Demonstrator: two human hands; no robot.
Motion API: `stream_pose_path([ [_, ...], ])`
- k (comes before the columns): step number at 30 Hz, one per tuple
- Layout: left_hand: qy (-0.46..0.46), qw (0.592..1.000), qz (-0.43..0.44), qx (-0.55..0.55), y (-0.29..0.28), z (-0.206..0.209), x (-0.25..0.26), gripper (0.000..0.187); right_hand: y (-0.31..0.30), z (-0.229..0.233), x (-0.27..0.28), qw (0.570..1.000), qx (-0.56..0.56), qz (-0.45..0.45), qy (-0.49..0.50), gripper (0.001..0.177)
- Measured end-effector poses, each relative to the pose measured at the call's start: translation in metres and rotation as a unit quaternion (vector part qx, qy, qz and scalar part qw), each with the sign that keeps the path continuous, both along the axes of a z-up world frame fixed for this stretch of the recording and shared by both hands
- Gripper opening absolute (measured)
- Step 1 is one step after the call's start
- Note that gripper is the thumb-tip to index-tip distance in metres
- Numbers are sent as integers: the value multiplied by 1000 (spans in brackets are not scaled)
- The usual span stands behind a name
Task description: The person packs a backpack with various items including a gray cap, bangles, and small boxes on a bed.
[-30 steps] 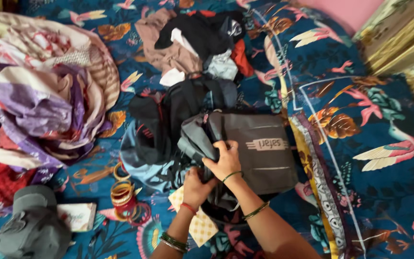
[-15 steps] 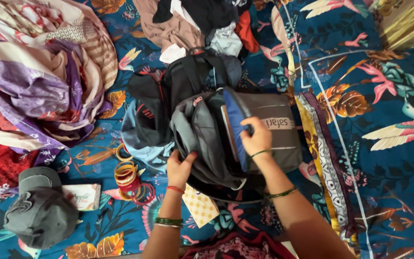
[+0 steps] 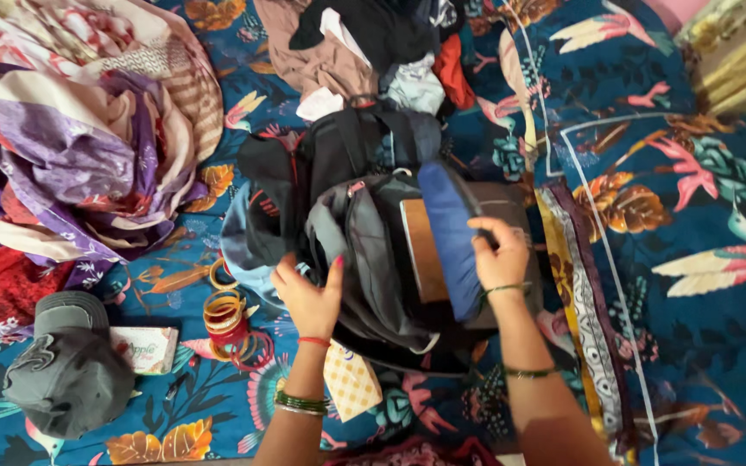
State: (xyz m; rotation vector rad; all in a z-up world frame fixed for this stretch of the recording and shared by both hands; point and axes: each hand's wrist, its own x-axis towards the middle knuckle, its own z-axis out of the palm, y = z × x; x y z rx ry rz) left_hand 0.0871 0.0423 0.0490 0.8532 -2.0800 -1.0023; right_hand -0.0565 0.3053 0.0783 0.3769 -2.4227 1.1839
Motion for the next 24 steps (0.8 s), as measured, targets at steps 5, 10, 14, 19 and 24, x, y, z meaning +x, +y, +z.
stream_pose_path([
  [5, 31, 985, -56, -163, -1, 63, -50, 78, -37, 23, 24, 989, -67, -4, -134, 26],
  [10, -195, 931, -150, -270, 3, 60, -101, 81, -69, 22, 51, 968, 26, 234, -83, 32],
  [14, -351, 883, -174, -257, -15, 37, -115, 71, -84, -3, 64, 941, 74, 315, -102, 28],
  [19, -330, 889, -201, -247, -49, 18, -95, 50, -76, -29, 12, 956, -25, 188, -222, 20],
  [24, -287, 901, -172, -275, -46, -2, -77, 52, -93, -12, -62, 968, 36, 138, -206, 36],
])
